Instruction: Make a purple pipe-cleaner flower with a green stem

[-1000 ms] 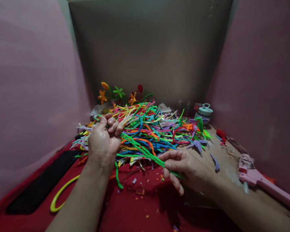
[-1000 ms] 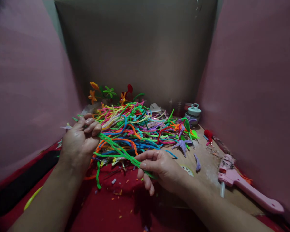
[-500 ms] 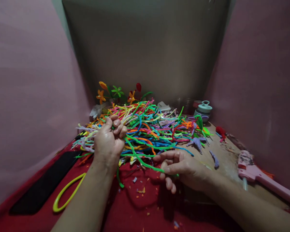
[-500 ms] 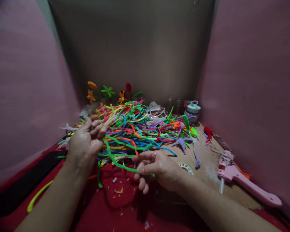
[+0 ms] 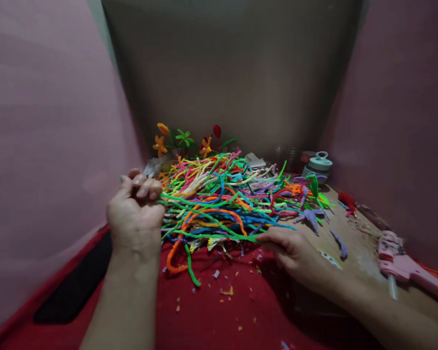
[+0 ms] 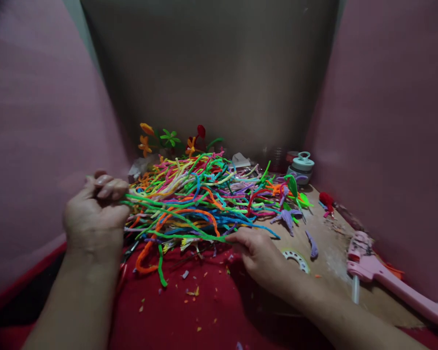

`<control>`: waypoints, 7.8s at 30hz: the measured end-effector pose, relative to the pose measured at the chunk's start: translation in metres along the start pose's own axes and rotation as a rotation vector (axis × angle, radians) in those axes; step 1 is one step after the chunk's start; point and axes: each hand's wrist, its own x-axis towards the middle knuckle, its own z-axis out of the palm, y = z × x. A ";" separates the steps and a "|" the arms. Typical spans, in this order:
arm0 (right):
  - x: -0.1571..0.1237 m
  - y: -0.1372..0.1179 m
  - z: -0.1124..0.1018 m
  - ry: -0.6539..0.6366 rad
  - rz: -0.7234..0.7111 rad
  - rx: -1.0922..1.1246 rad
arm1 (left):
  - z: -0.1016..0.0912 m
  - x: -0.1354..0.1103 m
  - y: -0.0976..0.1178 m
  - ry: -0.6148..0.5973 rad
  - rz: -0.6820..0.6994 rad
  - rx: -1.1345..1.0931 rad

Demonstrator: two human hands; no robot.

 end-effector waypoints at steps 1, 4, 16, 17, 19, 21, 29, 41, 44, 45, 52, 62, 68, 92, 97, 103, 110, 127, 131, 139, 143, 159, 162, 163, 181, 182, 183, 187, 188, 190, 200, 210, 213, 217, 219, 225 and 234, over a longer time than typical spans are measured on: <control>0.000 0.002 0.000 0.029 -0.081 -0.083 | 0.000 0.001 0.006 0.014 0.008 -0.017; 0.000 0.008 0.003 0.084 -0.201 -0.218 | 0.003 0.000 0.020 -0.008 0.009 -0.060; 0.004 0.009 0.001 0.271 -0.273 -0.326 | 0.016 -0.018 -0.006 -0.024 -0.172 -0.076; 0.004 0.007 0.001 0.286 -0.298 -0.335 | 0.014 -0.017 -0.008 -0.013 -0.199 -0.076; 0.002 0.003 0.001 0.292 -0.357 -0.339 | 0.011 -0.015 -0.010 0.010 -0.236 -0.089; -0.001 -0.001 0.005 0.249 -0.413 -0.324 | 0.007 -0.015 -0.011 0.018 -0.245 -0.095; -0.004 -0.015 0.027 -0.023 -0.334 -0.353 | -0.009 -0.018 -0.017 0.060 -0.257 -0.118; 0.039 -0.022 0.044 -0.091 -0.308 -0.810 | -0.032 0.001 -0.014 0.135 -0.291 -0.128; 0.037 -0.019 0.046 -0.027 -0.395 -0.879 | -0.034 0.002 -0.014 0.134 -0.295 -0.131; 0.037 -0.019 0.047 -0.021 -0.415 -0.884 | -0.034 0.002 -0.015 0.129 -0.297 -0.132; 0.040 -0.019 0.054 -0.084 -0.444 -0.899 | -0.034 0.002 -0.016 0.113 -0.292 -0.118; 0.041 -0.021 0.055 -0.110 -0.488 -0.897 | -0.033 0.002 -0.016 0.122 -0.279 -0.091; 0.038 -0.024 0.049 -0.091 -0.457 -0.835 | -0.035 0.004 -0.012 0.120 -0.264 -0.100; 0.049 -0.036 0.057 -0.190 -0.261 -0.827 | -0.041 0.009 -0.003 0.133 -0.268 -0.163; 0.053 -0.033 0.050 0.002 -0.329 -0.823 | -0.037 0.006 0.000 0.119 -0.262 -0.208; 0.061 -0.032 0.033 0.283 -0.297 -0.396 | -0.032 0.000 0.000 0.044 -0.348 -0.251; 0.063 -0.033 0.011 0.435 -0.192 -0.161 | -0.027 -0.006 0.001 -0.016 -0.438 -0.285; 0.051 -0.043 0.010 -0.158 0.341 0.883 | -0.001 -0.050 -0.048 -0.191 -0.582 0.052; 0.047 -0.046 0.013 -0.238 0.392 0.993 | -0.001 -0.051 -0.050 -0.129 -0.540 0.123; 0.044 -0.049 0.021 -0.406 0.445 1.108 | -0.002 -0.051 -0.058 -0.163 -0.298 0.219; 0.045 -0.049 0.019 -0.404 0.431 1.038 | 0.001 -0.053 -0.059 -0.162 -0.236 0.255; 0.044 -0.034 0.025 -0.601 0.494 1.116 | -0.001 -0.056 -0.057 -0.241 -0.330 0.206; 0.045 -0.032 0.026 -0.636 0.484 1.110 | -0.002 -0.055 -0.056 -0.236 -0.334 0.190; 0.045 -0.033 0.027 -0.641 0.488 1.104 | -0.002 -0.055 -0.056 -0.235 -0.335 0.189; 0.053 -0.025 0.014 -0.067 0.102 -0.143 | -0.023 -0.010 -0.012 0.069 -0.251 0.017; 0.052 -0.024 0.015 -0.049 0.043 -0.225 | -0.023 -0.011 -0.011 0.060 -0.264 -0.008; 0.051 -0.023 0.017 -0.036 -0.002 -0.288 | -0.022 -0.013 -0.012 0.046 -0.272 -0.024; 0.050 -0.023 0.019 -0.022 -0.072 -0.335 | -0.014 -0.025 -0.027 -0.013 -0.292 -0.008; 0.050 -0.023 0.018 -0.011 -0.075 -0.313 | -0.014 -0.028 -0.032 -0.020 -0.307 -0.001; 0.052 -0.026 0.012 0.032 -0.057 -0.249 | -0.014 -0.033 -0.043 -0.017 -0.370 0.020; 0.075 -0.045 -0.041 0.222 0.007 -0.076 | -0.025 -0.031 -0.070 0.045 -0.380 0.149; 0.147 -0.009 -0.019 0.223 -0.405 -0.554 | -0.035 -0.026 -0.079 0.096 -0.435 0.213; 0.141 -0.002 -0.009 0.028 -0.410 -0.597 | -0.035 -0.025 -0.077 0.077 -0.418 0.211; 0.123 0.006 -0.001 -0.014 -0.443 -0.612 | -0.030 -0.026 -0.074 0.015 -0.393 0.177; 0.115 0.010 0.002 -0.031 -0.478 -0.616 | -0.028 -0.027 -0.074 -0.037 -0.395 0.161; 0.104 0.017 0.005 -0.081 -0.516 -0.589 | -0.029 -0.028 -0.081 -0.103 -0.444 0.192; 0.099 0.018 0.002 -0.125 -0.509 -0.556 | -0.037 -0.026 -0.089 -0.008 -0.474 0.284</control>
